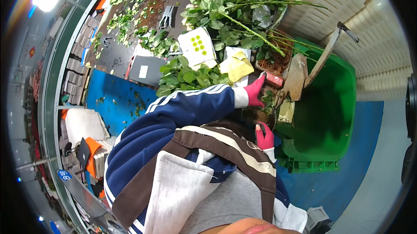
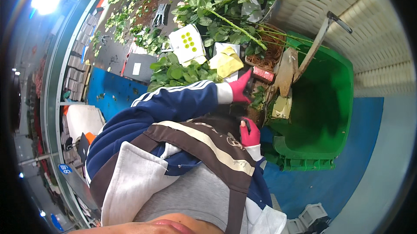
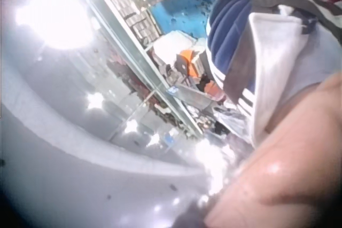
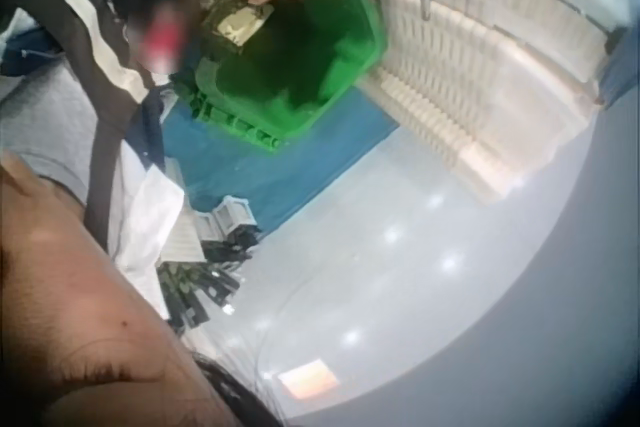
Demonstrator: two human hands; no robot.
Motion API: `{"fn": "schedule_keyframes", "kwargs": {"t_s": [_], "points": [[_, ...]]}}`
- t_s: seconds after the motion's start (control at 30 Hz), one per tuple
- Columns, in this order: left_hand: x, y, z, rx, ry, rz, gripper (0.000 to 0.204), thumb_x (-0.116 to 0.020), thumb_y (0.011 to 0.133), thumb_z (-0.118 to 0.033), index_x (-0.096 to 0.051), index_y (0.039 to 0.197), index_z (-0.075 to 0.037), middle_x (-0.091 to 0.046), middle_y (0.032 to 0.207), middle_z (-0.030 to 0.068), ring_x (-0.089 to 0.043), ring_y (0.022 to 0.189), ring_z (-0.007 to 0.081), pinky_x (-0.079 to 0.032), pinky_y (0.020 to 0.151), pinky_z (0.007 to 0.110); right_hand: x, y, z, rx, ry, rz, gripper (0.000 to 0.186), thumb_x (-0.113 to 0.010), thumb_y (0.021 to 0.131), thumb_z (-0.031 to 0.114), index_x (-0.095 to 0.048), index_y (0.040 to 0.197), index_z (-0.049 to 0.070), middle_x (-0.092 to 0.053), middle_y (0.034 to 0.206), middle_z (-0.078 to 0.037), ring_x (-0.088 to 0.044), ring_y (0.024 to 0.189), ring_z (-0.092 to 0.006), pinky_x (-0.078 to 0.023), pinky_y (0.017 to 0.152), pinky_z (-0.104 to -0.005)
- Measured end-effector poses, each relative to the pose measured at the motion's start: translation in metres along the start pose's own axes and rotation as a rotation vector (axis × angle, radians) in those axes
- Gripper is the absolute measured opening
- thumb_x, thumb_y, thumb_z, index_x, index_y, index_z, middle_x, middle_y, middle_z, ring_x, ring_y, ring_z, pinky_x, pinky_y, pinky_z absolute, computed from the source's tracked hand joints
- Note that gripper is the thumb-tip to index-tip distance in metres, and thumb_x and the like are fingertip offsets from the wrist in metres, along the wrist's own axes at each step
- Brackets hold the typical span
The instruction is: The person wraps individual white roses in white paper and places them into a blue bin. They repeatedly pick up roses, fold paper around them, and deposit the wrapped flowers into the bin.
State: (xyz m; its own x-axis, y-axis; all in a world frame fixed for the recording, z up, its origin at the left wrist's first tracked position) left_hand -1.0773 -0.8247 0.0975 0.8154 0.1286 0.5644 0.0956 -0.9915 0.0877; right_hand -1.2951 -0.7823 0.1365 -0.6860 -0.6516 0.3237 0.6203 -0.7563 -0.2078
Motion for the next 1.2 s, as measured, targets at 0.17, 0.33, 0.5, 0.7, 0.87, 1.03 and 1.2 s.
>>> {"fn": "schedule_keyframes", "kwargs": {"t_s": [0.17, 0.33, 0.5, 0.7, 0.87, 1.03, 1.2], "points": [[0.122, -0.001, 0.099, 0.216, -0.243, -0.672, 0.065, -0.077, 0.076, -0.016, -0.047, 0.132, -0.002, -0.053, 0.128, 0.0162, -0.053, 0.117, 0.0283, -0.043, 0.097, 0.035, -0.01, 0.044, 0.021, 0.028, 0.114, -0.054, 0.025, -0.057, 0.095, 0.021, -0.063, 0.11, 0.002, -0.065, 0.088, -0.006, -0.058, 0.08, -0.0125, -0.046, 0.074, -0.0275], [0.247, -0.055, 0.269, 0.87, 0.556, -0.781, 0.12, -0.089, 0.053, -0.039, -0.022, 0.146, -0.004, -0.055, 0.126, 0.0236, -0.054, 0.116, 0.0361, -0.044, 0.098, 0.042, -0.074, 0.121, 0.017, 0.22, -0.03, 0.122, 0.028, -0.061, 0.092, 0.023, -0.063, 0.11, 0.002, -0.068, 0.095, -0.012, -0.065, 0.088, -0.0182, -0.049, 0.08, -0.0305], [0.277, -0.078, 0.335, 0.626, -0.082, -0.53, 0.07, -0.088, 0.057, -0.031, -0.062, 0.119, -0.009, -0.068, 0.105, 0.0149, -0.067, 0.093, 0.0283, -0.052, 0.084, 0.036, -0.177, 0.193, 0.092, 0.244, 0.041, 0.231, 0.025, -0.067, 0.087, 0.019, -0.064, 0.105, 0.002, -0.068, 0.09, -0.011, -0.066, 0.081, -0.0177, -0.05, 0.074, -0.031], [0.283, -0.111, 0.22, 0.542, -1.221, -0.305, 0.039, -0.068, 0.087, -0.019, -0.057, 0.121, -0.003, -0.067, 0.105, 0.0069, -0.065, 0.088, 0.0181, -0.052, 0.071, 0.03, -0.269, 0.254, 0.155, 0.522, -0.231, -0.169, 0.026, -0.074, 0.077, 0.019, -0.065, 0.099, 0.007, -0.066, 0.097, -0.011, -0.062, 0.09, -0.0302, -0.049, 0.08, -0.0383], [0.285, -0.135, 0.228, 0.399, -1.241, -0.334, 0.035, -0.067, 0.088, -0.014, -0.058, 0.117, 0.002, -0.066, 0.102, 0.0065, -0.062, 0.088, 0.0144, -0.048, 0.078, 0.027, -0.314, 0.254, 0.186, 0.561, -0.561, -0.238, 0.031, -0.076, 0.073, 0.024, -0.067, 0.098, 0.008, -0.066, 0.098, -0.01, -0.06, 0.092, -0.0301, -0.048, 0.083, -0.0414], [0.3, -0.133, 0.211, 0.215, -1.327, -0.317, 0.032, -0.061, 0.09, -0.009, -0.055, 0.12, 0.002, -0.064, 0.108, 0.0093, -0.063, 0.095, 0.0194, -0.05, 0.082, 0.032, -0.323, 0.254, 0.205, 0.565, -0.548, -0.204, 0.031, -0.075, 0.074, 0.024, -0.07, 0.099, 0.005, -0.068, 0.098, -0.011, -0.063, 0.092, -0.0299, -0.05, 0.084, -0.0397], [0.305, -0.12, 0.192, 0.18, -1.193, -0.331, 0.024, -0.055, 0.095, -0.011, -0.06, 0.114, 0.002, -0.066, 0.103, 0.007, -0.063, 0.093, 0.0146, -0.049, 0.082, 0.029, -0.313, 0.252, 0.215, 0.464, -0.375, -0.219, 0.026, -0.075, 0.077, 0.018, -0.07, 0.098, 0.004, -0.069, 0.097, -0.012, -0.065, 0.09, -0.0279, -0.052, 0.081, -0.0352]]}}
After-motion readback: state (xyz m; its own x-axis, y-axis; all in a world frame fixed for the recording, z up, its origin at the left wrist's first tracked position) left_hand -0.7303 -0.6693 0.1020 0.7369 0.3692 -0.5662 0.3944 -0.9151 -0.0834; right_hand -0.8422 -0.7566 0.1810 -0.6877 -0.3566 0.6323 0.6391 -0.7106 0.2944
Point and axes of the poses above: each hand's wrist, its own y-axis towards the middle knuckle, its own x-axis out of the back of the hand, z = x × y, the point moved 2 cm from there along y, towards the middle knuckle
